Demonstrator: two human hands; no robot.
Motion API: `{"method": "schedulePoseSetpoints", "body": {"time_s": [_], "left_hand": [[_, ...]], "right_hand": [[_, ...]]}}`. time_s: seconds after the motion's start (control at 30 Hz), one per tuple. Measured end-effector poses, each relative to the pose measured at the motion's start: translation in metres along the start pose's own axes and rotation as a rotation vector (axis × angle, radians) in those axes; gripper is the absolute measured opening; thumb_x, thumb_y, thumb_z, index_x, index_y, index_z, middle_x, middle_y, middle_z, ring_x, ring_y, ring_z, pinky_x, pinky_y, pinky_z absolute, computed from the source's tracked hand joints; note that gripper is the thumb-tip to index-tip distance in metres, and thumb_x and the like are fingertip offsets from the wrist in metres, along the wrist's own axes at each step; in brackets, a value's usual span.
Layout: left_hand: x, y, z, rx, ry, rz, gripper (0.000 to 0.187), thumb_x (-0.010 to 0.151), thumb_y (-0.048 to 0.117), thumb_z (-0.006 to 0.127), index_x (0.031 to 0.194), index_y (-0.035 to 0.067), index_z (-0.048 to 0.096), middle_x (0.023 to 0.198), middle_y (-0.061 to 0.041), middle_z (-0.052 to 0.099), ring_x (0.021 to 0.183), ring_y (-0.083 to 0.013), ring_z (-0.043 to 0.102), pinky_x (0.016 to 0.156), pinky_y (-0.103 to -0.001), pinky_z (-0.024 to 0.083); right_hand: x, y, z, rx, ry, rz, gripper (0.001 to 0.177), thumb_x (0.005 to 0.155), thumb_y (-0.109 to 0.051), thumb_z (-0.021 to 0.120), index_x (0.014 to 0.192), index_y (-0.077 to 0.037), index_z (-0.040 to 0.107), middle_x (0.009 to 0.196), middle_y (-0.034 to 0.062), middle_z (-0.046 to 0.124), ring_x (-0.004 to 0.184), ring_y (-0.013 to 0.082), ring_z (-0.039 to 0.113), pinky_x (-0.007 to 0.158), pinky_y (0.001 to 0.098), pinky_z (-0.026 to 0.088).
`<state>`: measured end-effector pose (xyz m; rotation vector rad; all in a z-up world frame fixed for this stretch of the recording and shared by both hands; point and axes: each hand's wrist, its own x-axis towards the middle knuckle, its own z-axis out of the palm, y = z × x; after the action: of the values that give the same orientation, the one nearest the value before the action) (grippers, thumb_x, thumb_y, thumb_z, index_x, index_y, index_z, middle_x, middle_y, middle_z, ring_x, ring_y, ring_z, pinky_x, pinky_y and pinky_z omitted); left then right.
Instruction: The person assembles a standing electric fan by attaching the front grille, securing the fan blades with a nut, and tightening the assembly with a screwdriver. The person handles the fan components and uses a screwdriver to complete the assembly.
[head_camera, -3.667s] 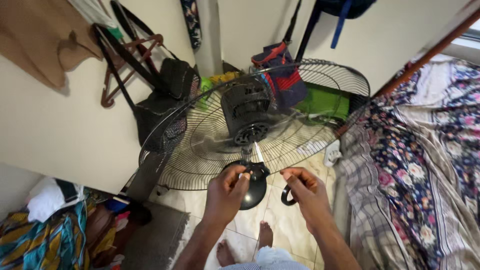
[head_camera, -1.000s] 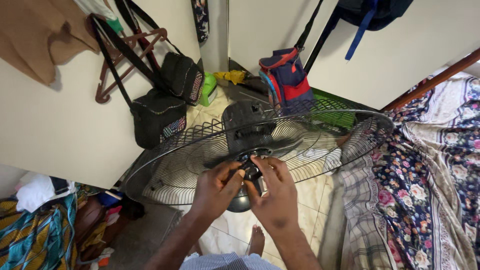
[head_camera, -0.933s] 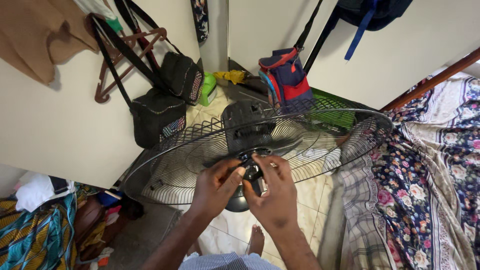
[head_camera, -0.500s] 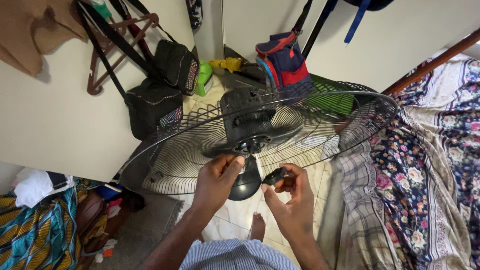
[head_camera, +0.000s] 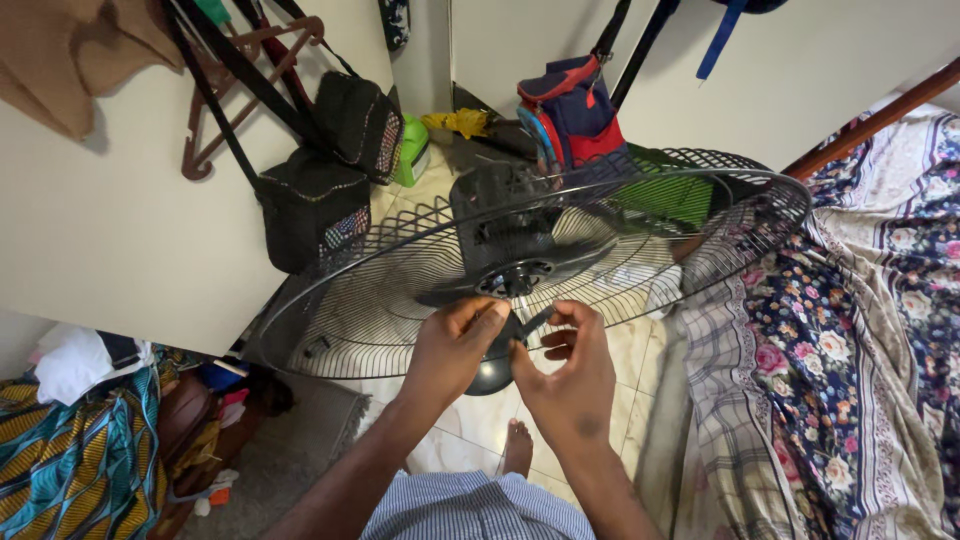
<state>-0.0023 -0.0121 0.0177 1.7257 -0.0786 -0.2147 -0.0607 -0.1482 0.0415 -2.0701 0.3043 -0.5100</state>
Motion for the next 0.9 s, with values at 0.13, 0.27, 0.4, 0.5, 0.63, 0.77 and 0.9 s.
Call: {"method": "schedulePoseSetpoints", "body": {"time_s": [0.13,0.27,0.4,0.5,0.63,0.77,0.9], "left_hand": [[0.001,-0.003,0.001,-0.168,-0.012,-0.026,0.036,0.097,0.035,0.066,0.108,0.003,0.077,0.081,0.002,0.072,0.071,-0.0038,0.061,0.063,-0.023,0.05],[0.002,0.002,-0.005,-0.254,-0.042,-0.319,0.037,0.092,0.043,0.064,0.103,0.009,0.075,0.064,0.003,0.057,0.045,-0.0064,0.04,0.038,-0.027,0.03],[0.003,0.009,-0.008,-0.339,-0.056,-0.335,0.041,0.093,0.045,0.067,0.1,0.006,0.074,0.061,0.004,0.05,0.043,-0.0048,0.038,0.036,-0.027,0.026],[0.004,0.014,-0.009,-0.326,-0.069,-0.366,0.039,0.091,0.046,0.068,0.101,0.009,0.075,0.061,0.005,0.05,0.044,-0.0045,0.037,0.037,-0.026,0.025],[0.003,0.018,-0.01,-0.285,-0.071,-0.405,0.039,0.089,0.046,0.067,0.103,0.011,0.075,0.063,0.007,0.055,0.045,-0.0049,0.04,0.037,-0.027,0.027],[0.004,0.016,-0.011,-0.237,-0.064,-0.435,0.044,0.089,0.05,0.067,0.106,0.011,0.077,0.065,0.002,0.052,0.047,-0.0072,0.04,0.038,-0.028,0.027],[0.008,0.008,-0.012,-0.249,-0.064,-0.376,0.048,0.087,0.051,0.066,0.11,0.009,0.074,0.07,0.004,0.058,0.051,-0.0065,0.046,0.038,-0.029,0.03]], "right_hand": [[0.008,-0.009,0.008,-0.072,0.028,-0.023,0.06,0.069,-0.017,0.088,0.119,-0.009,0.056,0.103,0.0053,0.066,0.077,0.018,0.068,0.063,0.0331,0.055],[0.014,-0.013,0.014,-0.14,0.061,-0.075,0.058,0.071,-0.018,0.089,0.119,-0.01,0.057,0.107,0.0056,0.065,0.08,0.0183,0.068,0.063,0.0343,0.055],[0.018,-0.013,0.02,-0.167,0.118,-0.143,0.057,0.072,-0.019,0.089,0.119,-0.01,0.058,0.105,0.0072,0.063,0.079,0.0196,0.067,0.064,0.0354,0.054],[0.02,-0.012,0.023,-0.139,0.142,-0.142,0.06,0.072,-0.019,0.088,0.121,-0.008,0.055,0.105,0.0067,0.062,0.079,0.0197,0.067,0.063,0.0357,0.054],[0.018,-0.011,0.026,-0.151,0.148,-0.157,0.059,0.072,-0.019,0.087,0.12,-0.007,0.054,0.104,0.0075,0.062,0.08,0.0215,0.067,0.062,0.0364,0.053],[0.019,-0.009,0.026,-0.221,0.155,-0.216,0.057,0.073,-0.017,0.088,0.118,-0.008,0.055,0.103,0.0093,0.061,0.081,0.023,0.067,0.066,0.0382,0.053],[0.02,-0.007,0.028,-0.228,0.16,-0.292,0.057,0.072,-0.013,0.087,0.119,-0.006,0.055,0.107,0.0111,0.06,0.084,0.0243,0.064,0.07,0.0381,0.052]]}}
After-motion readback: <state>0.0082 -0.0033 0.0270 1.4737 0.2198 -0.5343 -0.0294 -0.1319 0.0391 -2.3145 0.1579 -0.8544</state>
